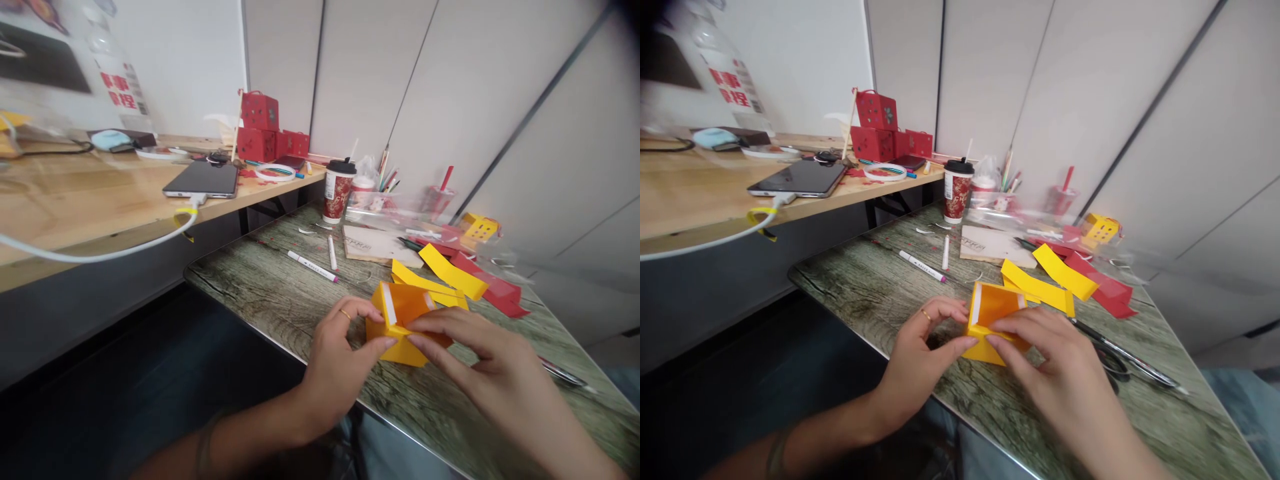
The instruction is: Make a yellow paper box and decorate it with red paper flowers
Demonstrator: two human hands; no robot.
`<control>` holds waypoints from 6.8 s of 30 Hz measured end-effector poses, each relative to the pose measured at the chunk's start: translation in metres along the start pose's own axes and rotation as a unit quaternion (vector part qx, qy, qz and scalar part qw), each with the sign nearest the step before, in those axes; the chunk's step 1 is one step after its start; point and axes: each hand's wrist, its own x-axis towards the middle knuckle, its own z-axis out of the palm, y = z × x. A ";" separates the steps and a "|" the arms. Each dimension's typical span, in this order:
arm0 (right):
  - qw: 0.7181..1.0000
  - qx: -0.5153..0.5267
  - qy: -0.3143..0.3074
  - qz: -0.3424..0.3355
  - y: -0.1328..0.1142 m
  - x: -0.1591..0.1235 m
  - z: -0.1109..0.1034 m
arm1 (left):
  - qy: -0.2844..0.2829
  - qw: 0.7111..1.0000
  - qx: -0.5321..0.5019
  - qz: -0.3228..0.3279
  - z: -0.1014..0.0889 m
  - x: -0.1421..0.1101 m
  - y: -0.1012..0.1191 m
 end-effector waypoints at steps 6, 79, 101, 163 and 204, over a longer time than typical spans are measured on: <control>0.996 0.032 -0.009 0.077 -0.001 0.004 0.004 | 0.050 0.999 0.020 0.009 0.003 -0.004 0.000; 0.998 -0.037 0.050 -0.016 -0.014 -0.010 0.003 | -0.467 0.718 0.417 0.304 -0.030 0.070 0.066; 0.998 -0.036 0.046 -0.013 -0.006 -0.019 0.006 | -0.338 0.861 0.256 0.281 -0.031 0.055 0.029; 0.837 0.128 -0.358 0.393 -0.012 0.054 -0.034 | -0.185 0.819 0.289 0.459 -0.024 0.036 0.017; 0.854 0.143 -0.350 0.358 -0.011 0.049 -0.033 | -0.168 0.850 0.279 0.414 -0.023 0.034 0.015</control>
